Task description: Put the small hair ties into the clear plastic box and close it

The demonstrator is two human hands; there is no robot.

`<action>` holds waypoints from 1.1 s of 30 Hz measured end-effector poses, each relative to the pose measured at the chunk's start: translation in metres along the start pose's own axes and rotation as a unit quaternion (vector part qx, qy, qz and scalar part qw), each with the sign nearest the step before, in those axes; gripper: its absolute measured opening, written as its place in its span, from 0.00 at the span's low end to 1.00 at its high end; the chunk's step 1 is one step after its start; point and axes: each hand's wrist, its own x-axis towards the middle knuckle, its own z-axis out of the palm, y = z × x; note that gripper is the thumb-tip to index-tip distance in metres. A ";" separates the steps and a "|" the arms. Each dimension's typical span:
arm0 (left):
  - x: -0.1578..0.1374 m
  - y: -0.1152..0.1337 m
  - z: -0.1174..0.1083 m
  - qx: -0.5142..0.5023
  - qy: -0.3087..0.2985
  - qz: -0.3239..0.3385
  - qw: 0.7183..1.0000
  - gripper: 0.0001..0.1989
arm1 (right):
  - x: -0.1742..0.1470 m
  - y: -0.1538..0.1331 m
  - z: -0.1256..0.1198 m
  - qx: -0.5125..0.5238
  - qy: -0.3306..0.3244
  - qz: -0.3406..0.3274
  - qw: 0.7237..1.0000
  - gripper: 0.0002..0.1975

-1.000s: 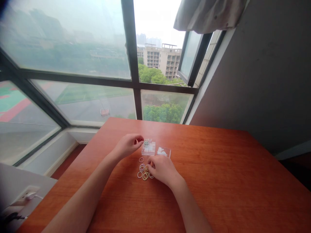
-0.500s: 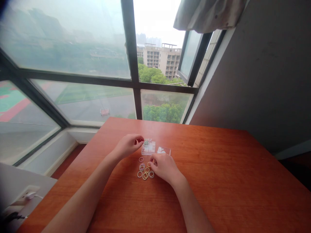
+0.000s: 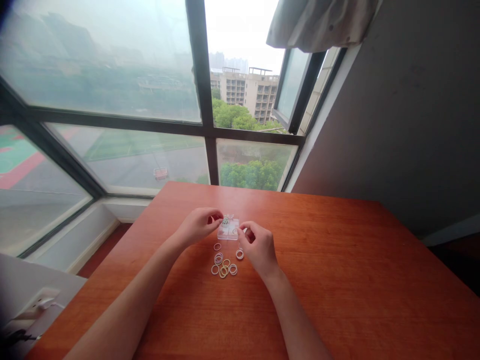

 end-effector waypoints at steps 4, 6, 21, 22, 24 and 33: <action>0.000 0.008 0.002 -0.105 -0.027 0.016 0.994 0.10 | 0.001 0.001 0.000 0.005 0.031 0.017 0.999 0.11; 0.000 0.015 0.005 -0.151 -0.044 0.023 0.987 0.11 | 0.001 0.003 0.000 0.000 0.036 0.019 0.999 0.12; 0.001 0.022 0.027 -0.181 -0.040 0.052 0.981 0.08 | 0.002 0.006 0.001 -0.002 0.043 0.019 0.999 0.11; 0.002 0.020 0.029 -0.172 -0.025 0.050 0.984 0.07 | 0.003 0.006 0.001 -0.002 0.044 0.019 0.999 0.10; 0.004 0.012 0.032 -0.142 0.020 0.036 0.989 0.07 | 0.003 0.007 0.001 -0.003 0.047 0.017 0.999 0.10; 0.004 0.001 0.038 0.000 0.102 0.006 0.995 0.05 | 0.003 0.005 0.001 -0.013 0.035 0.009 0.999 0.09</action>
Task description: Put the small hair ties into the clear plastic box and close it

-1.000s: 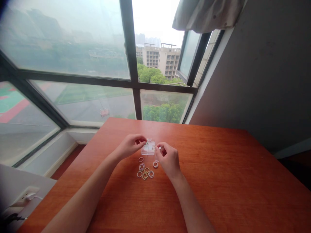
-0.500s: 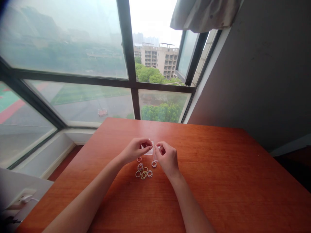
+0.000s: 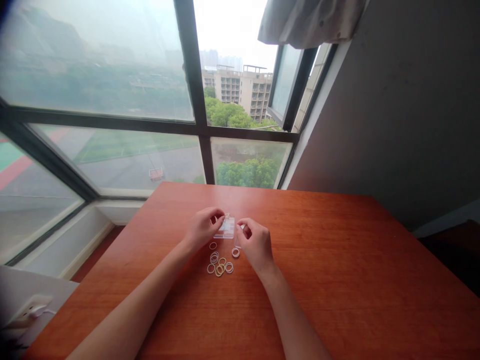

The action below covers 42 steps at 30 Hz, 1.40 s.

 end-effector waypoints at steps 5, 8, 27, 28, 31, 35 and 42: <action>0.000 0.001 -0.001 0.012 -0.003 0.007 1.000 0.06 | 0.000 0.000 -0.001 -0.001 -0.004 -0.003 1.000 0.09; 0.001 -0.003 -0.003 0.002 0.004 0.003 1.000 0.05 | 0.000 0.000 -0.001 -0.005 -0.014 -0.005 1.000 0.09; 0.008 -0.013 -0.022 -0.024 0.045 -0.006 0.999 0.06 | -0.019 -0.013 0.013 -0.087 -0.291 -0.076 0.950 0.05; 0.008 -0.013 -0.022 -0.025 0.043 -0.006 0.999 0.06 | -0.020 -0.013 0.013 -0.093 -0.294 -0.075 0.948 0.05; 0.007 -0.013 -0.020 -0.029 0.038 -0.002 0.999 0.06 | -0.020 -0.013 0.013 -0.107 -0.298 -0.071 0.946 0.06; 0.007 -0.013 -0.020 -0.029 0.032 0.000 0.999 0.06 | -0.021 -0.014 0.014 -0.125 -0.295 -0.076 0.944 0.06; 0.007 -0.012 -0.020 -0.026 0.032 -0.003 0.999 0.06 | -0.022 -0.015 0.014 -0.133 -0.286 -0.087 0.945 0.06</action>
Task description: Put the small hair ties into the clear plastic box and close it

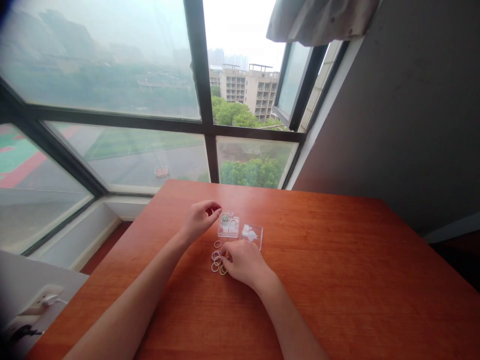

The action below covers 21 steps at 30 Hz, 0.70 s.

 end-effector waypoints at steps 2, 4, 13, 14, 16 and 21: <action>0.000 0.000 0.000 -0.001 0.000 0.000 1.000 0.06 | 0.000 0.000 -0.001 0.003 -0.003 -0.001 1.000 0.06; 0.000 0.001 0.000 -0.003 -0.001 0.001 1.000 0.06 | 0.000 -0.001 -0.002 0.007 -0.003 -0.003 1.000 0.06; 0.000 0.001 -0.001 -0.006 -0.005 -0.001 1.000 0.06 | -0.001 -0.011 -0.002 -0.003 -0.014 0.013 1.000 0.04; 0.000 0.001 -0.001 -0.006 -0.005 -0.001 1.000 0.06 | -0.001 -0.011 -0.002 -0.007 -0.017 0.014 1.000 0.04; 0.000 0.002 -0.001 -0.008 -0.006 -0.001 1.000 0.05 | -0.001 -0.012 -0.002 -0.006 -0.024 0.010 1.000 0.06; 0.000 0.002 -0.001 -0.009 -0.010 -0.002 1.000 0.06 | -0.001 -0.009 -0.001 0.028 -0.023 -0.008 0.999 0.07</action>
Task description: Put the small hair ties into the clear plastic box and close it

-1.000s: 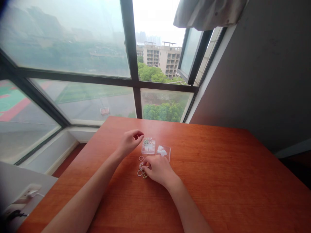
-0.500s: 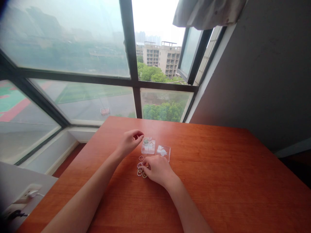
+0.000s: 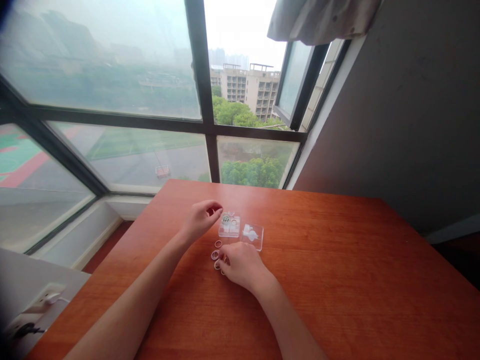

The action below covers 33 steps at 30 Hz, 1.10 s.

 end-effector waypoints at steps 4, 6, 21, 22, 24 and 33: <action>0.000 0.000 0.000 0.001 0.000 0.003 1.000 0.06 | 0.001 0.005 -0.003 0.025 0.016 0.008 1.000 0.06; -0.001 0.000 0.000 0.000 -0.004 0.007 1.000 0.06 | 0.002 0.008 -0.007 0.034 0.036 0.013 0.999 0.06; -0.005 0.036 0.004 -0.176 -0.188 -0.019 0.966 0.11 | 0.009 0.037 -0.023 0.256 0.224 0.096 0.936 0.17; -0.006 0.037 0.004 -0.180 -0.192 -0.019 0.965 0.11 | 0.010 0.037 -0.023 0.269 0.226 0.100 0.931 0.18; -0.006 0.037 0.005 -0.186 -0.197 -0.018 0.963 0.11 | 0.010 0.038 -0.022 0.289 0.231 0.109 0.923 0.18; -0.008 0.039 0.011 -0.194 -0.196 -0.017 0.961 0.11 | 0.012 0.041 -0.020 0.291 0.231 0.116 0.921 0.20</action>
